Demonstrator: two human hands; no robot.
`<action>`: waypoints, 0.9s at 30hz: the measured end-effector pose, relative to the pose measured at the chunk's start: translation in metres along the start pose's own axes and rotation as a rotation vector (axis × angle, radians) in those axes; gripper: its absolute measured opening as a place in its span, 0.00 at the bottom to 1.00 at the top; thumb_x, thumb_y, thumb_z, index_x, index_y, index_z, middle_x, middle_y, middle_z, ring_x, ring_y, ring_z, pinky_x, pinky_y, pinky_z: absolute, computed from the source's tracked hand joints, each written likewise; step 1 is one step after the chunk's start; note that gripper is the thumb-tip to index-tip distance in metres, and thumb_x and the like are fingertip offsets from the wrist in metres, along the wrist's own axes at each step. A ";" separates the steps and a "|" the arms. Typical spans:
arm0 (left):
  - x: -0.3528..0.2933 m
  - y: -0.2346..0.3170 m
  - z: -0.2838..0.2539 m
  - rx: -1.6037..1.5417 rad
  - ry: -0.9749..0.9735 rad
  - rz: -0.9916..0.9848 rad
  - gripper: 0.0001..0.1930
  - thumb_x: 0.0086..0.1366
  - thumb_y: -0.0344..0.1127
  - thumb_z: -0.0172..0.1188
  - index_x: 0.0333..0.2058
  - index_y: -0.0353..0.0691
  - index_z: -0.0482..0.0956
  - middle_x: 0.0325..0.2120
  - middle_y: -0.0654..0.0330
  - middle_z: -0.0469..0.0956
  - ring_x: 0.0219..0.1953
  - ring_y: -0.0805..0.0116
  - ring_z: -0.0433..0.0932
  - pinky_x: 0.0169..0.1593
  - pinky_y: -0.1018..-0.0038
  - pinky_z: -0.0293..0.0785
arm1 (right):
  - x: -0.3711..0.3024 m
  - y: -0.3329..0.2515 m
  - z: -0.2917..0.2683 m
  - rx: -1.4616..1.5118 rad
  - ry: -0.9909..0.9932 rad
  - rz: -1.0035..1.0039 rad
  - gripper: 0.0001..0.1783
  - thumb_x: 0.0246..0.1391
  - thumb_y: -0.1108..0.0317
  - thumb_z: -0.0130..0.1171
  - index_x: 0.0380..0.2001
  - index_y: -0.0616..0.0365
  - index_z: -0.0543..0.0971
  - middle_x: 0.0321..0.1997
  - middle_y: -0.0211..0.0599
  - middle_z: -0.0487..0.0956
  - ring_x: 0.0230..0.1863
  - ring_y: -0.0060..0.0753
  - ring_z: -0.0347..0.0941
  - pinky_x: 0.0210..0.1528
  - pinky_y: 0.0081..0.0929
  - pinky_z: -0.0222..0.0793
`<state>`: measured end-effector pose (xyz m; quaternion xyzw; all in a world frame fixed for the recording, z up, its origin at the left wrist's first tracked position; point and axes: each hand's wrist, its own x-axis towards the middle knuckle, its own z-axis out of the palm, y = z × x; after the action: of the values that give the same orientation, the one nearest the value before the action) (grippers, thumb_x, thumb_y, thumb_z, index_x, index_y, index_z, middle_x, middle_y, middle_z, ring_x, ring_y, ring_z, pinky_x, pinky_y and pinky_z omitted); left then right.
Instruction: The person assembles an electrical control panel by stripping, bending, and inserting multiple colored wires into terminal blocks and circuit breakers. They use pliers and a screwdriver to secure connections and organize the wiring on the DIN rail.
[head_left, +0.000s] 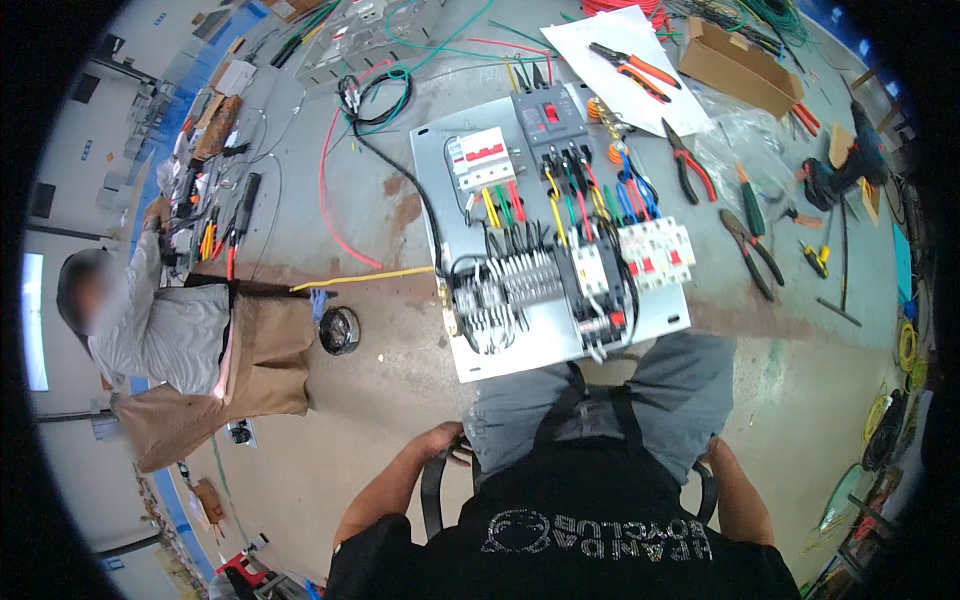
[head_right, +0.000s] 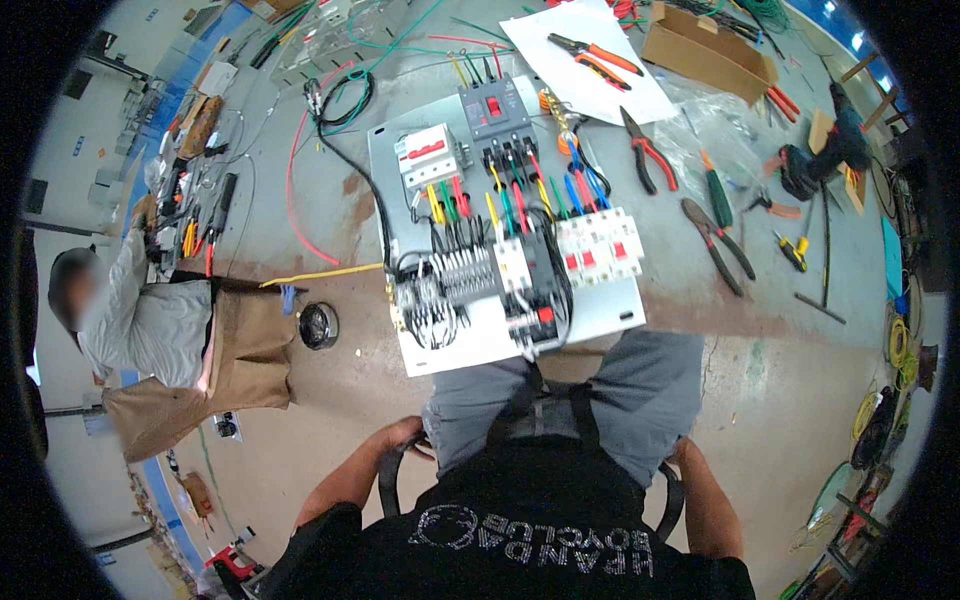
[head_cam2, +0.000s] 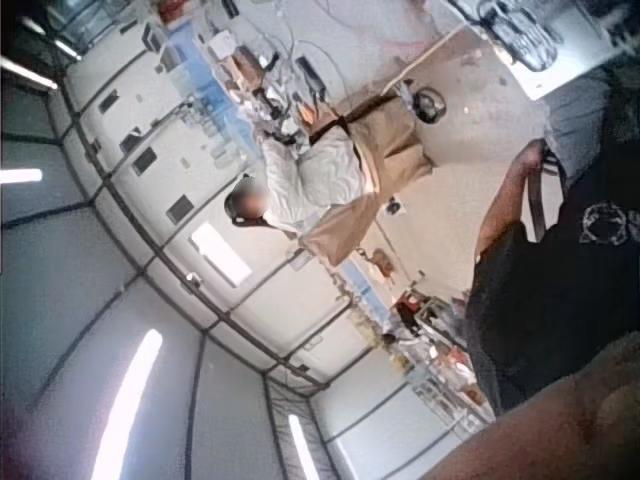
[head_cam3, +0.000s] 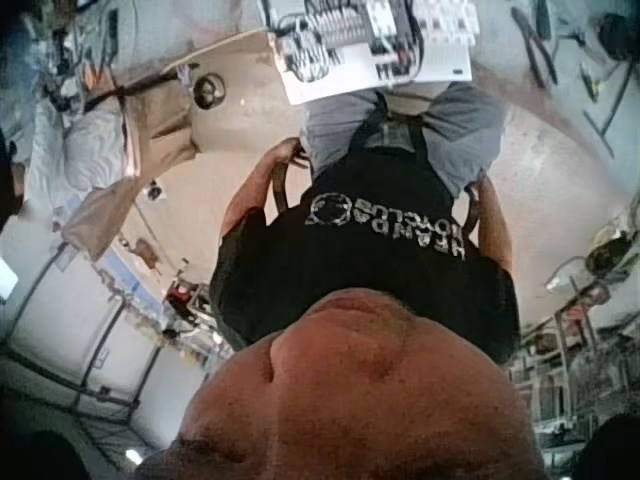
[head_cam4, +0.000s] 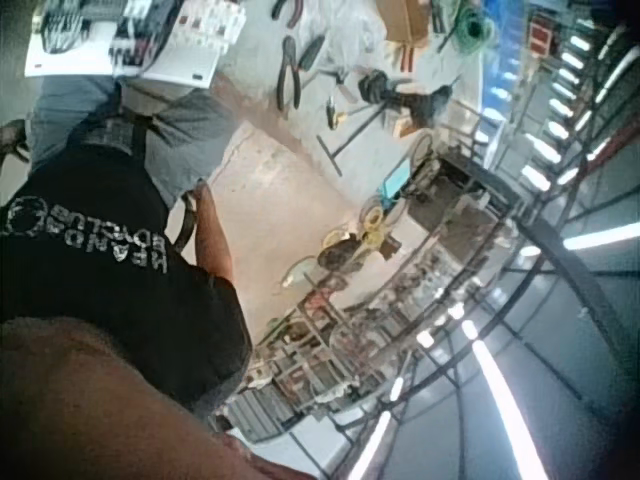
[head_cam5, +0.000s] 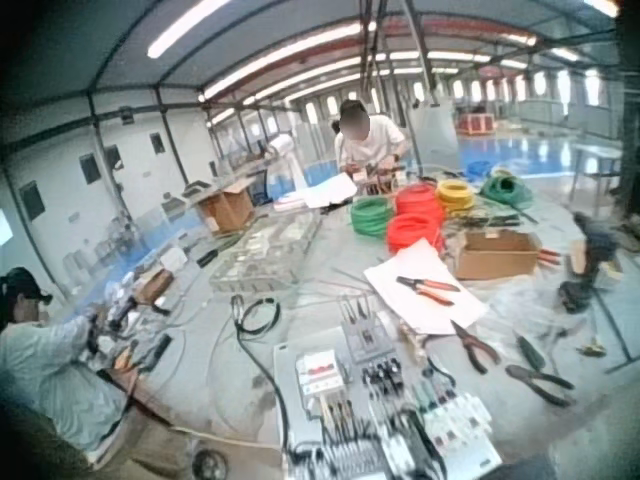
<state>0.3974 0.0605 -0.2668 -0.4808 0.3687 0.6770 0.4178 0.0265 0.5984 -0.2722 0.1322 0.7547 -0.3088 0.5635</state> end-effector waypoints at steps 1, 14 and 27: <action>0.000 -0.007 0.004 -0.034 -0.004 -0.019 0.24 0.76 0.52 0.49 0.63 0.47 0.76 0.59 0.55 0.77 0.53 0.52 0.79 0.50 0.45 0.85 | -0.002 -0.004 0.004 0.013 -0.009 0.019 0.19 0.62 0.60 0.65 0.51 0.60 0.81 0.40 0.42 0.84 0.37 0.38 0.81 0.41 0.41 0.80; -0.047 0.102 -0.039 0.007 -0.055 -0.083 0.21 0.75 0.48 0.56 0.55 0.37 0.80 0.40 0.57 0.85 0.36 0.59 0.85 0.37 0.57 0.87 | 0.020 -0.116 0.019 0.158 -0.067 0.031 0.25 0.61 0.59 0.66 0.59 0.57 0.79 0.48 0.45 0.85 0.48 0.45 0.82 0.49 0.52 0.81; -0.138 0.138 -0.052 0.336 0.326 0.343 0.19 0.76 0.44 0.59 0.52 0.33 0.81 0.37 0.55 0.86 0.41 0.61 0.87 0.42 0.60 0.86 | -0.009 -0.090 -0.028 -0.695 0.119 -0.683 0.24 0.62 0.49 0.56 0.44 0.58 0.86 0.48 0.53 0.85 0.48 0.59 0.81 0.53 0.45 0.76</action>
<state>0.3140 -0.0682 -0.1350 -0.4380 0.6138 0.5810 0.3063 -0.0416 0.5474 -0.2300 -0.3013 0.8443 -0.1977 0.3966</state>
